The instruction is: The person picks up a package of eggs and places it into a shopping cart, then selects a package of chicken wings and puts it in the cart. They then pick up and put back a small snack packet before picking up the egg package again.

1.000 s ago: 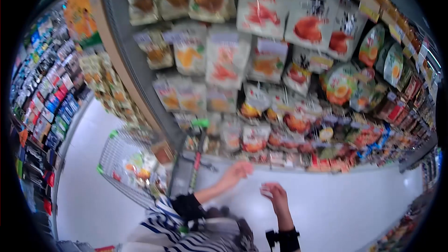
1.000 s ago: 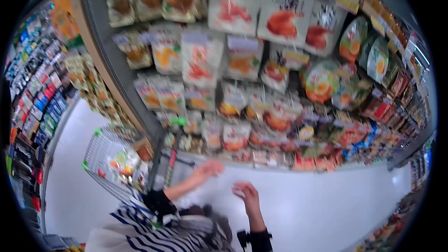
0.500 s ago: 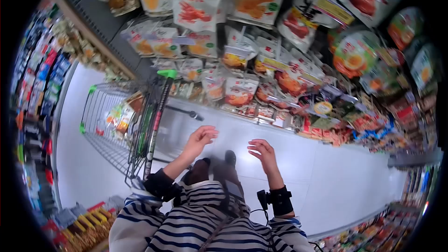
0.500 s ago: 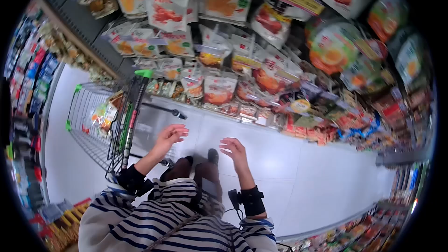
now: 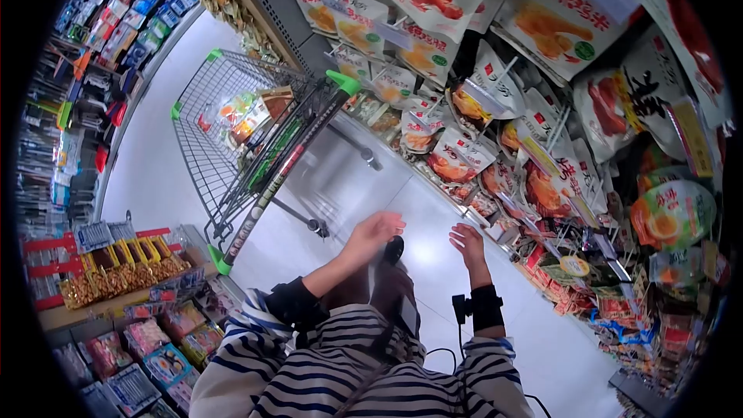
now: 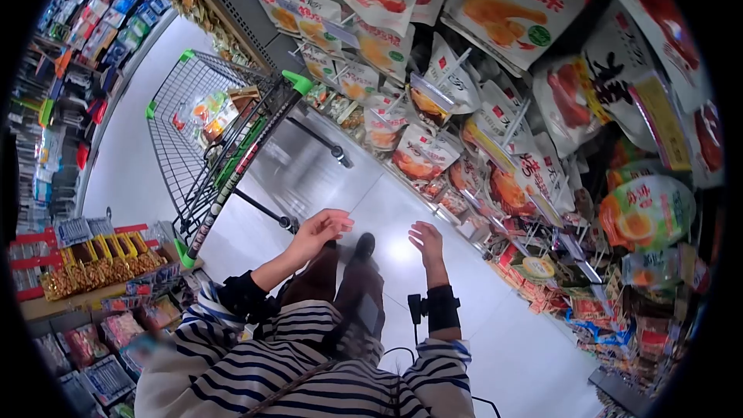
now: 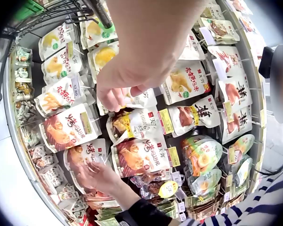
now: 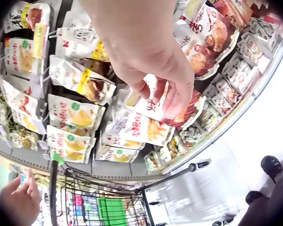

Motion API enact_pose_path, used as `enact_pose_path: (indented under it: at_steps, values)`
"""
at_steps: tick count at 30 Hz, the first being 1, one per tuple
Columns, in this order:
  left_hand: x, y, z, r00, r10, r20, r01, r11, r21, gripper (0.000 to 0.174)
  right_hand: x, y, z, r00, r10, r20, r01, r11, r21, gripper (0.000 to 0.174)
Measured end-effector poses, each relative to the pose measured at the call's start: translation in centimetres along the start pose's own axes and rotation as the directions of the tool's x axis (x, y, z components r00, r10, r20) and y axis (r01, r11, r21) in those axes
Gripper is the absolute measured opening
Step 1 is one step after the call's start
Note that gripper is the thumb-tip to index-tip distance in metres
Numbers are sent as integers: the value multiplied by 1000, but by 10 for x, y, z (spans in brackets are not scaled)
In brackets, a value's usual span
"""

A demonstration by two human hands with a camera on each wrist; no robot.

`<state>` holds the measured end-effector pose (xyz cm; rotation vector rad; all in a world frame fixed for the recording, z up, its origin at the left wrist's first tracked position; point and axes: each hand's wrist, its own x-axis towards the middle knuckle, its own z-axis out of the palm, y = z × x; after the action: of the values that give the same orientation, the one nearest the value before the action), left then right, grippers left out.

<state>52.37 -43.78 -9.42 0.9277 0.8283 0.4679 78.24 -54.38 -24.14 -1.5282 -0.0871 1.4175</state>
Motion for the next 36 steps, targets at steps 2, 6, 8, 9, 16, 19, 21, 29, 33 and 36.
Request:
enact_pose_path:
  at_steps: [2,6,8,9,16,19,21,29,33,36]
  values:
    - [-1,-9,-6,999,-21,-30,21,1000,-7,24,34,5,-9,998,28,-48,-26,999,36,26]
    - [-2,-20,-12,997,-42,-58,41,999,-14,25,99,13,-16,984,29,-173,-25,999,26,26]
    - [1,-32,-17,997,-5,-76,4,1000,-12,25,131,15,-18,957,-48,-286,27,997,-77,26]
    - [4,-31,-17,996,-22,-86,23,1000,8,25,144,13,-17,943,-94,-318,50,988,-145,23]
    - [19,-35,-20,985,-105,-135,105,994,-8,24,215,-9,-12,715,-638,-286,597,770,-225,49]
    - [26,-34,-19,977,-136,-162,129,990,-54,23,267,5,-39,645,-697,-313,623,717,-314,59]
    - [29,-33,-19,971,-157,-180,145,986,-78,23,274,4,-44,663,-681,-312,651,729,-210,57]
    - [29,-40,-28,974,-162,-157,162,987,-10,26,269,-3,-51,728,-658,-192,644,752,-137,25]
    - [30,-34,-26,959,-205,-198,193,978,-75,22,243,-11,-35,704,-694,-153,672,720,-176,22]
    - [29,-34,-27,963,-196,-186,189,980,-55,23,220,-10,-21,754,-625,-202,611,780,-136,23]
